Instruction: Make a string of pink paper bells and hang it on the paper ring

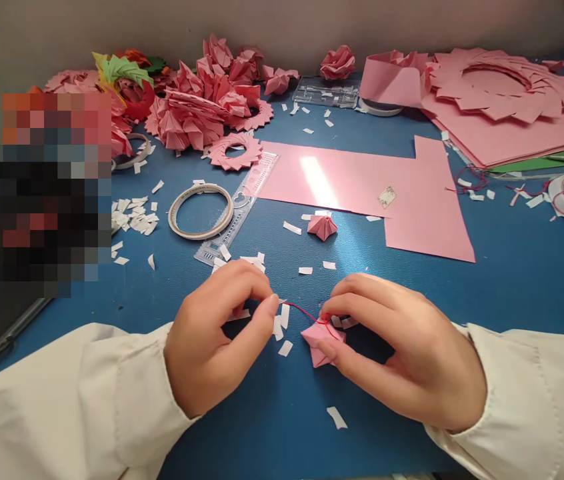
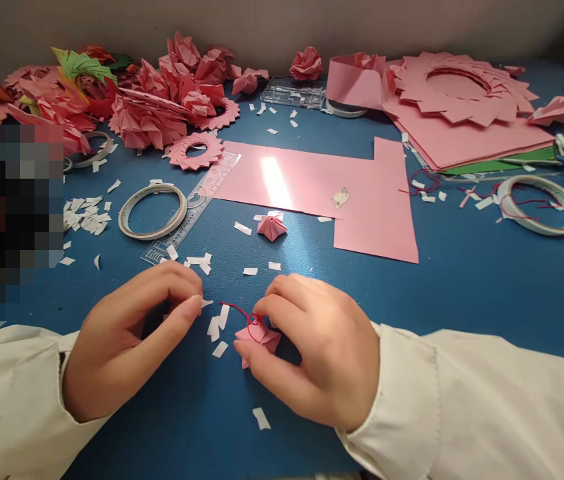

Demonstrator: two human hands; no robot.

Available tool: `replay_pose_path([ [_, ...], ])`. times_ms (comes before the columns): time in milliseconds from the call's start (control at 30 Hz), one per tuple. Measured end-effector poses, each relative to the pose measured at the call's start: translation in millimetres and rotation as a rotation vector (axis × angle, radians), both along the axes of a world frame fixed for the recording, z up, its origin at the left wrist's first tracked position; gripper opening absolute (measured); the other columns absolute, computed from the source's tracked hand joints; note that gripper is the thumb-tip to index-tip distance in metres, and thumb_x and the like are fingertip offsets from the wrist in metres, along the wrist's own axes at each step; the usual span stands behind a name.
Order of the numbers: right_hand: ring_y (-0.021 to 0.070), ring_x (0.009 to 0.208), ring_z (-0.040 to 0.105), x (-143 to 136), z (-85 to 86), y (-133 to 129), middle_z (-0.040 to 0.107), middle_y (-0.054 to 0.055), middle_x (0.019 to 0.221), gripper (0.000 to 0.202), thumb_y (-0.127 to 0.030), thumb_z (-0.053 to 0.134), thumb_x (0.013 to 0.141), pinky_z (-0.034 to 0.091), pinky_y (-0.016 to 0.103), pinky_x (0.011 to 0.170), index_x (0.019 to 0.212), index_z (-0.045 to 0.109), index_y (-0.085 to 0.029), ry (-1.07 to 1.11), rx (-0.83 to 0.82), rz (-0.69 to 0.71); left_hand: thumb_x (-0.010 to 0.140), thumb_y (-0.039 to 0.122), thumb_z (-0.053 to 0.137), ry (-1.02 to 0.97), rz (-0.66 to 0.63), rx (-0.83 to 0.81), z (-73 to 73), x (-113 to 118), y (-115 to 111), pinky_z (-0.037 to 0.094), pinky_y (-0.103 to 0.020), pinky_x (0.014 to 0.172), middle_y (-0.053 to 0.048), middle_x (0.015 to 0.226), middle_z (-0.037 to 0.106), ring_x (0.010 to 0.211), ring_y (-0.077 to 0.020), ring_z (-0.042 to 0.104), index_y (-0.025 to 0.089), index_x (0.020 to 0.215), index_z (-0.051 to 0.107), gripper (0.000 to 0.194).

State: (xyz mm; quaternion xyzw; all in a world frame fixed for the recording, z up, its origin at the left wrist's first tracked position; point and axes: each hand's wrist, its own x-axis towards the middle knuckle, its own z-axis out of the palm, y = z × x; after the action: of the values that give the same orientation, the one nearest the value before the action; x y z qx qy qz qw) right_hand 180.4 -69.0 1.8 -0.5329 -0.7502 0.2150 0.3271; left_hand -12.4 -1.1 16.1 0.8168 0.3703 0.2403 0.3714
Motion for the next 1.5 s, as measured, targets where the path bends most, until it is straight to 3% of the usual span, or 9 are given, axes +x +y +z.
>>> replay_pose_path([
  [100, 0.0137, 0.062, 0.05, -0.2, 5.0, 0.8, 0.058, 0.004, 0.071, 0.011, -0.012, 0.051, 0.083, 0.039, 0.03, 0.056, 0.078, 0.06, -0.016, 0.037, 0.028, 0.018, 0.082, 0.006, 0.043, 0.016, 0.008, 0.022, -2.8, -1.0, 2.0, 0.038, -0.023, 0.062, -0.001, 0.084, 0.054, 0.07, -0.0107, 0.045, 0.017, 0.086, 0.054, 0.016],
  [200, 0.0128, 0.066, 0.052, -0.6, 7.0, -0.3, 0.059, 0.003, 0.074, 0.014, -0.008, 0.05, 0.082, 0.04, 0.03, 0.06, 0.076, 0.059, -0.017, 0.131, 0.038, 0.013, 0.082, 0.001, 0.037, -0.019, -0.085, 0.051, -4.8, -2.4, 3.3, 0.04, -0.023, 0.07, -0.001, 0.084, 0.055, 0.079, -0.0111, 0.05, 0.017, 0.077, 0.057, 0.025],
  [667, 0.0111, 0.059, 0.057, 1.2, 17.2, 0.3, 0.061, -0.004, 0.063, 0.012, -0.013, 0.059, 0.08, 0.048, 0.023, 0.057, 0.08, 0.061, -0.025, 0.495, -0.253, -0.096, 0.083, 0.004, 0.039, -0.052, -0.096, 0.151, -6.6, 0.0, 12.0, 0.043, -0.027, 0.069, -0.003, 0.078, 0.057, 0.077, -0.0145, 0.052, 0.016, 0.079, 0.057, 0.022],
  [867, 0.011, 0.065, 0.063, 0.9, 8.6, 2.6, 0.065, -0.002, 0.074, 0.009, -0.02, 0.061, 0.08, 0.052, 0.019, 0.061, 0.084, 0.063, -0.027, 0.443, -0.094, -0.323, 0.081, 0.002, 0.044, -0.012, -0.104, 0.502, -13.0, 16.7, 32.7, 0.044, -0.034, 0.085, -0.009, 0.091, 0.061, 0.09, -0.0194, 0.054, 0.011, 0.093, 0.058, 0.02],
  [1000, 0.0125, 0.064, 0.063, 1.7, 6.0, 4.6, 0.065, -0.001, 0.073, 0.009, -0.019, 0.058, 0.082, 0.052, 0.02, 0.058, 0.089, 0.062, -0.024, 0.408, 0.025, -0.36, 0.084, 0.012, 0.049, 0.1, -0.161, 0.605, -17.2, 35.9, 45.0, 0.037, -0.041, 0.094, -0.011, 0.11, 0.061, 0.106, -0.0236, 0.051, 0.011, 0.111, 0.055, 0.028],
  [1100, 0.0119, 0.061, 0.063, 3.8, 7.2, 5.2, 0.065, -0.001, 0.071, 0.01, -0.018, 0.059, 0.081, 0.051, 0.019, 0.054, 0.089, 0.062, -0.023, 0.358, 0.081, -0.346, 0.086, 0.02, 0.049, 0.232, -0.251, 0.561, -19.2, 49.9, 53.8, 0.031, -0.045, 0.096, -0.011, 0.123, 0.056, 0.118, -0.0273, 0.044, 0.014, 0.122, 0.05, 0.036],
  [1167, 0.0107, 0.056, 0.06, 5.7, 8.1, 5.1, 0.064, -0.001, 0.071, 0.011, -0.017, 0.059, 0.081, 0.05, 0.019, 0.05, 0.089, 0.062, -0.023, 0.335, 0.1, -0.351, 0.088, 0.02, 0.049, 0.249, -0.279, 0.531, -20.1, 55.5, 58.5, 0.032, -0.043, 0.094, -0.008, 0.118, 0.06, 0.114, -0.0252, 0.049, 0.015, 0.118, 0.052, 0.031],
  [1333, 0.0108, 0.058, 0.057, 9.8, 7.3, 3.9, 0.063, -0.001, 0.074, 0.017, -0.014, 0.059, 0.081, 0.051, 0.022, 0.057, 0.094, 0.062, -0.025, 0.304, 0.192, -0.357, 0.089, 0.022, 0.049, 0.195, -0.228, 0.513, -20.7, 55.0, 61.9, 0.033, -0.039, 0.089, -0.005, 0.101, 0.067, 0.098, -0.0207, 0.056, 0.015, 0.103, 0.059, 0.018],
  [1500, 0.0112, 0.06, 0.059, 10.4, 7.3, 2.5, 0.063, -0.001, 0.076, 0.022, -0.01, 0.06, 0.08, 0.051, 0.026, 0.062, 0.097, 0.062, -0.024, 0.315, 0.247, -0.329, 0.088, 0.024, 0.051, 0.135, -0.213, 0.483, -18.0, 51.0, 57.2, 0.036, -0.034, 0.086, -0.007, 0.101, 0.067, 0.098, -0.0196, 0.055, 0.013, 0.107, 0.059, 0.023],
])
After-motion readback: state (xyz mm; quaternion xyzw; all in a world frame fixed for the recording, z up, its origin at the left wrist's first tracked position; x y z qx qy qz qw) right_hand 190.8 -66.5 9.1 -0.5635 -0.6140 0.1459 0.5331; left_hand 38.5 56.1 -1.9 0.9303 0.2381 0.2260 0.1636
